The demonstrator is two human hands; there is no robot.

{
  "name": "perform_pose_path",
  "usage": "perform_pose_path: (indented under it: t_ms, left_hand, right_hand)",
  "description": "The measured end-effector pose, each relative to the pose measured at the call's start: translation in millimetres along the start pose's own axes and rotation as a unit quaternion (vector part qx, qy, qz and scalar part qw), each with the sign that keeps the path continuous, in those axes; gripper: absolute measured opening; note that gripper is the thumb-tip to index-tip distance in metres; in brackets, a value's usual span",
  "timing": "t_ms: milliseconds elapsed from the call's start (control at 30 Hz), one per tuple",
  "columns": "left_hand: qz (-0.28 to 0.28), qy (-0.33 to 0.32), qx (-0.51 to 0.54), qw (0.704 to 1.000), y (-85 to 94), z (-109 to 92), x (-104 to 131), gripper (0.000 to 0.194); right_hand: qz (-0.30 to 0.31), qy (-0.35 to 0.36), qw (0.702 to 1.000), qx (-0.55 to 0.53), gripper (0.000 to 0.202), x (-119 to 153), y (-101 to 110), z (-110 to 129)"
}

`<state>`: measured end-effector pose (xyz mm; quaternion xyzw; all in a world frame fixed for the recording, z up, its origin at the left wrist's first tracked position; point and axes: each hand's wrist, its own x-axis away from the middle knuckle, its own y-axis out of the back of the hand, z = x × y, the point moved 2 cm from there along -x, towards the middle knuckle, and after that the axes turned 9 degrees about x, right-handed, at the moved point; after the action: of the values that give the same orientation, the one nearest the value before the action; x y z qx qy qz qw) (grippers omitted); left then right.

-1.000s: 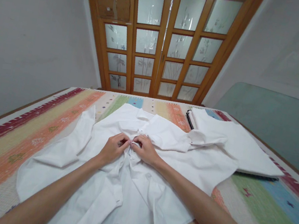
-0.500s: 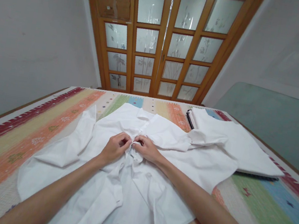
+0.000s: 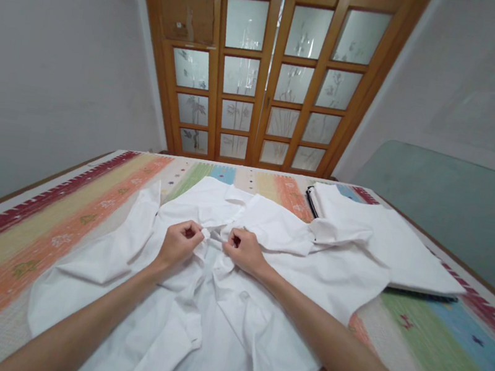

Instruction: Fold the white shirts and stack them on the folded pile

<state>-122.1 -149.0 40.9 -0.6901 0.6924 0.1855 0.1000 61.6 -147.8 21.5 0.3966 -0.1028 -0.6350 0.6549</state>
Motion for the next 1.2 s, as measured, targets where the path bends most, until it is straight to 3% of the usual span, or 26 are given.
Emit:
perform_pose_path:
  t_ms: [133, 300, 400, 567, 700, 833, 1067, 1200]
  left_hand:
    - [0.025, 0.0, 0.068, 0.997, 15.1, -18.1, -15.1, 0.017]
    - [0.261, 0.06, 0.104, 0.958, 20.2, -46.8, -20.3, 0.019]
    - [0.355, 0.097, 0.086, 0.926, 16.5, -57.4, -14.3, 0.019]
    - [0.427, 0.116, 0.067, 0.894, 7.9, -59.5, -4.8, 0.019]
    - [0.457, 0.099, 0.053, 0.883, 4.2, -58.2, -2.3, 0.019]
    - [0.437, 0.055, 0.041, 0.897, 5.2, -61.3, -5.1, 0.02]
    - [0.44, -0.037, -0.016, 0.897, 6.8, -69.1, -6.3, 0.021]
    - [0.384, -0.037, -0.081, 0.919, 0.5, -60.8, -6.0, 0.027]
  right_hand:
    - [-0.044, -0.002, 0.993, 0.107, 0.022, -7.3, 13.4, -6.2]
    - [-0.185, 0.043, 0.964, 0.187, 0.015, -12.3, 37.6, 2.3]
    - [-0.166, 0.084, 0.959, 0.212, 0.014, -11.3, 45.4, 12.1]
    - [-0.097, 0.13, 0.965, 0.206, 0.018, -8.1, 47.6, 20.5]
    - [-0.006, 0.163, 0.968, 0.193, 0.02, -9.6, 40.8, 20.6]
    - [0.053, 0.148, 0.963, 0.22, 0.026, -13.3, 36.9, 19.0]
    - [0.139, 0.19, 0.924, 0.3, 0.023, -12.7, 42.4, 26.5]
    - [0.169, 0.21, 0.913, 0.308, 0.017, -10.1, 41.4, 32.8]
